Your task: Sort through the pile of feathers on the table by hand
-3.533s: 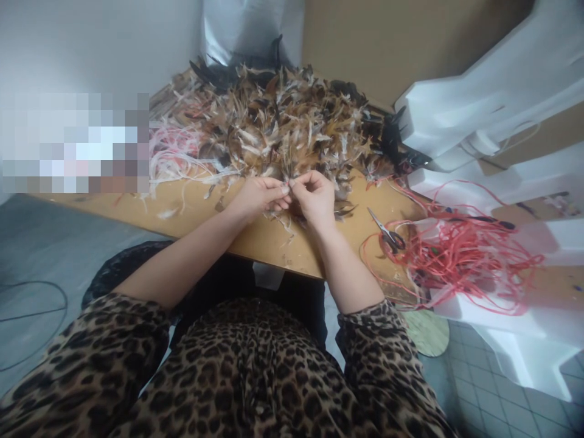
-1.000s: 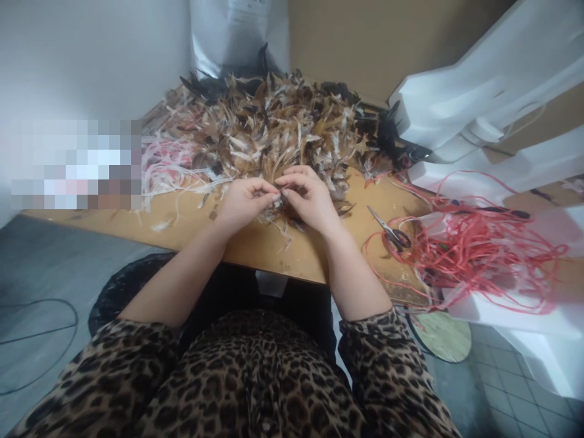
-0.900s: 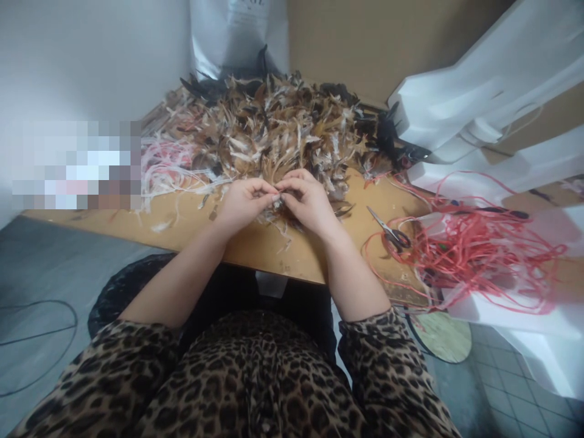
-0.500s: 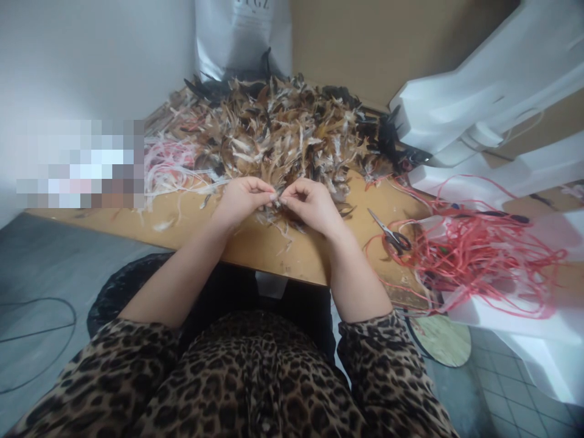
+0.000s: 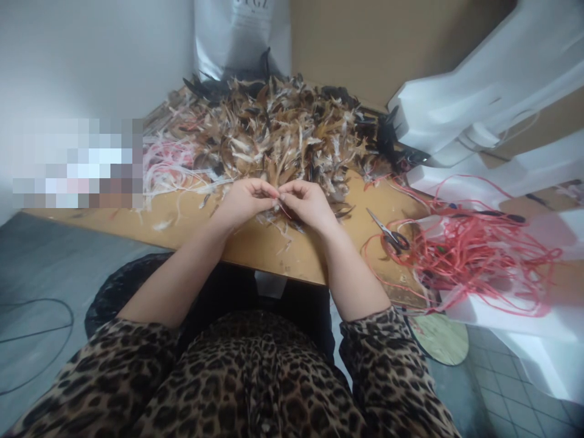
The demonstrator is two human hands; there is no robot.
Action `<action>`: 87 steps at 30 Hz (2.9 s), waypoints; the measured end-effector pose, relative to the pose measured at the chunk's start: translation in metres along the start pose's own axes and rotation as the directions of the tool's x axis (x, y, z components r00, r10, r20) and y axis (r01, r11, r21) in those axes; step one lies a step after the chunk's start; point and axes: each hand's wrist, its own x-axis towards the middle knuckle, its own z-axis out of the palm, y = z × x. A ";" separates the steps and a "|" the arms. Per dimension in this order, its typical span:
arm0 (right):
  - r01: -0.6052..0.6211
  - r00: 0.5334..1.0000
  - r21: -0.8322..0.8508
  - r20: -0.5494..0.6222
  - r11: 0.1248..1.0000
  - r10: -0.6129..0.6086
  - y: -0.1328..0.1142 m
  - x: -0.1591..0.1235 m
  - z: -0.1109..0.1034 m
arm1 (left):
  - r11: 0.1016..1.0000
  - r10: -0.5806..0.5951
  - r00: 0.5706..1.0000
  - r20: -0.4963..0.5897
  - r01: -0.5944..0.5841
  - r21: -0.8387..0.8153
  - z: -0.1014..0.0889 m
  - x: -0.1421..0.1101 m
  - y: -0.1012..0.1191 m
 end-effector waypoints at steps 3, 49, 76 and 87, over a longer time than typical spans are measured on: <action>-0.013 1.000 -0.072 -0.024 0.997 0.012 0.001 0.000 0.002 | 1.000 0.020 1.000 0.013 -0.020 0.006 0.000 0.001 -0.004; -0.080 0.996 -0.077 0.043 0.994 0.083 0.015 0.009 -0.008 | 0.828 0.355 0.934 0.029 -0.329 0.454 0.000 0.005 -0.022; -0.125 0.991 0.018 0.041 0.992 0.124 0.009 0.008 -0.005 | 0.781 0.411 0.912 0.005 -0.355 0.514 -0.001 0.009 -0.029; -0.087 0.995 0.010 0.052 0.996 0.086 0.012 0.010 -0.009 | 0.754 0.428 0.904 0.009 -0.363 0.548 -0.004 0.010 -0.031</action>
